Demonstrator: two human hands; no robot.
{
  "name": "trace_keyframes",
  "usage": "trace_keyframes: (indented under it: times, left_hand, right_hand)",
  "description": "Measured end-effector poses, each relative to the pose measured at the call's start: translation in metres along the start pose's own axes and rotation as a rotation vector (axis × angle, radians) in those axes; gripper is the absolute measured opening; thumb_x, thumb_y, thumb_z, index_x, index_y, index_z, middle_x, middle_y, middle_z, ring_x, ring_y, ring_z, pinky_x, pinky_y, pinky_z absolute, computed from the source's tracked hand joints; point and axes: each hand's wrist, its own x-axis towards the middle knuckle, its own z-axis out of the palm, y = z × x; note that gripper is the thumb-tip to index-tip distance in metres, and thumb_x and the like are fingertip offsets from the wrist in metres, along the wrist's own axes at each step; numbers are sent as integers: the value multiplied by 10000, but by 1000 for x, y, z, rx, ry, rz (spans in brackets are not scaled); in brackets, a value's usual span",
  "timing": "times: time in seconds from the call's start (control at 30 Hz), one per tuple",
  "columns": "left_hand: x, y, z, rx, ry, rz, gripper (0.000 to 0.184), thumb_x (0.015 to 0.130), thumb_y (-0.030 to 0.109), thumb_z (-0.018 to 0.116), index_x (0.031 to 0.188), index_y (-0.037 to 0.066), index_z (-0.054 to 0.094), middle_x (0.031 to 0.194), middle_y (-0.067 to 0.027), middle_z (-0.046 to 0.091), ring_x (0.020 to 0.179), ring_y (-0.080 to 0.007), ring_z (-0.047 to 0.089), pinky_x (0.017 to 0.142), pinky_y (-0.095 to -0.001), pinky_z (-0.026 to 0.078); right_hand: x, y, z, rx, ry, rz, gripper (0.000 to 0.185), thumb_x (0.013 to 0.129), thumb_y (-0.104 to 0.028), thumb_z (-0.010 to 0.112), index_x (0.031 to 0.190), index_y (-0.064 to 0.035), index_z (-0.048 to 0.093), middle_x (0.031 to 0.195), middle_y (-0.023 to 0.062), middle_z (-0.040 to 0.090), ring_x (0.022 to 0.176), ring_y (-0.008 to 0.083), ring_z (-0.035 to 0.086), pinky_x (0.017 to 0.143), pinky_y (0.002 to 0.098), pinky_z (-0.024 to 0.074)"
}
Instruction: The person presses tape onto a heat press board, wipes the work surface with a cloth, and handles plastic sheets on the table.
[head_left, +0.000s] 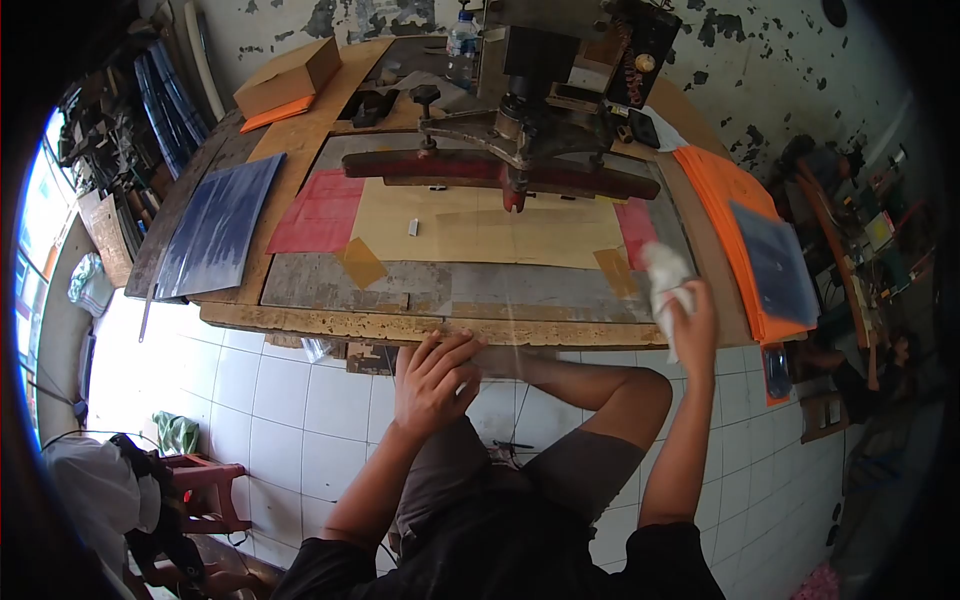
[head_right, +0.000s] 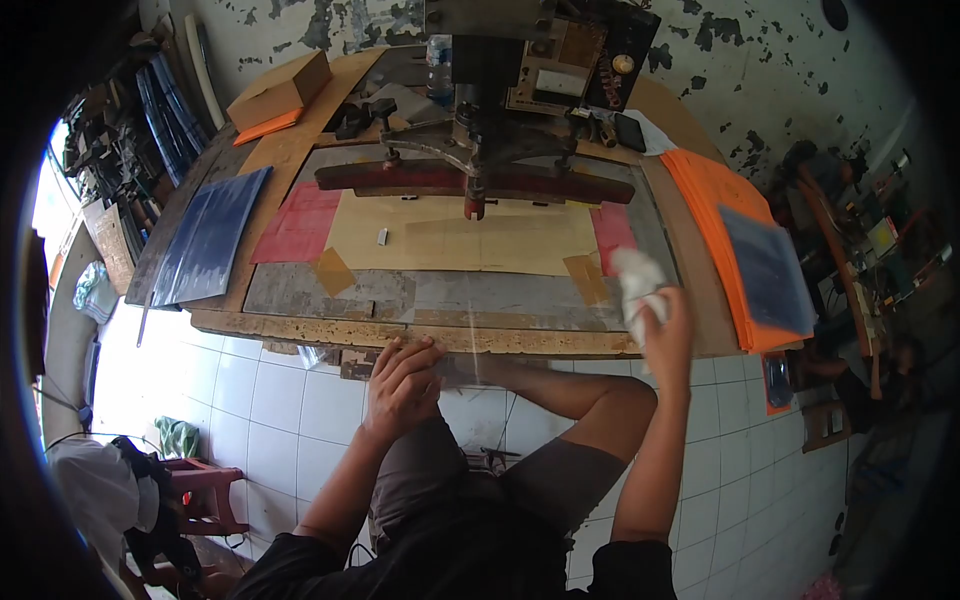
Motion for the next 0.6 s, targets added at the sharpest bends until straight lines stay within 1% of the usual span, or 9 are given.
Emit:
trace_keyframes:
  times: [0.07,0.1,0.17,0.2,0.23,0.3,0.4,0.5,0.6]
  left_hand:
    - [4,2,0,-9,-39,28,272,858,78,818,997,162,601,1424,-18,703,1371,-231,636,1203,-489,418]
    - [6,4,1,-14,-60,40,273,857,79,818,1001,165,602,1433,-17,697,1375,-235,633,1202,-488,421]
    - [7,9,9,-38,-65,53,284,862,106,815,1075,162,636,1447,-20,687,1395,-242,617,1216,-504,399]
    - [9,11,12,-50,-70,65,299,864,120,813,1113,161,653,1454,-22,683,1406,-246,608,1224,-511,389]
    - [11,14,14,-38,-72,32,335,867,133,809,1166,163,660,1458,-22,681,1415,-247,599,1231,-516,374]
    - [14,21,13,-10,-75,-40,417,874,161,800,1272,167,675,1464,-23,676,1435,-250,581,1247,-526,344]
    - [-7,-3,26,104,-78,-36,496,878,184,787,1360,173,669,1472,-12,671,1452,-249,563,1264,-536,303]
    - [-1,8,19,85,-69,-72,467,874,175,782,1330,186,683,1481,11,668,1447,-245,566,1264,-526,297]
    - [-4,4,26,85,-32,-55,445,869,177,785,1303,190,691,1494,20,662,1449,-237,562,1257,-515,300]
  right_hand:
    - [9,-9,-21,82,270,182,316,1001,-203,765,1138,19,587,1274,190,640,1184,300,642,1011,426,500]
    - [8,-25,-24,137,416,120,304,1028,-224,745,1177,-2,602,1261,183,632,1151,270,637,995,416,508]
    - [-8,-63,-6,327,473,-46,319,1040,-244,725,1261,-37,627,1340,190,622,1232,289,619,1054,450,495]
    - [-23,-92,12,360,390,-159,340,1021,-221,731,1298,-49,634,1383,194,607,1277,323,604,1089,480,477]
    - [-38,-116,29,392,306,-271,373,1001,-197,738,1335,-62,640,1426,197,593,1322,358,588,1123,510,460]
    - [-54,-136,45,0,-220,-582,436,955,-141,730,1374,-64,639,1487,198,554,1393,414,534,1169,553,424]
    - [-51,-121,75,-26,-387,-662,460,924,-147,726,1368,-62,641,1494,207,538,1392,457,508,1181,579,410]
    - [-11,-81,75,-174,-260,-254,425,976,-188,693,1377,-62,638,1511,211,525,1399,462,501,1191,613,391]
    - [-8,-83,104,-350,-84,-296,400,1005,-212,681,1370,-54,638,1514,208,526,1401,477,497,1196,623,380]
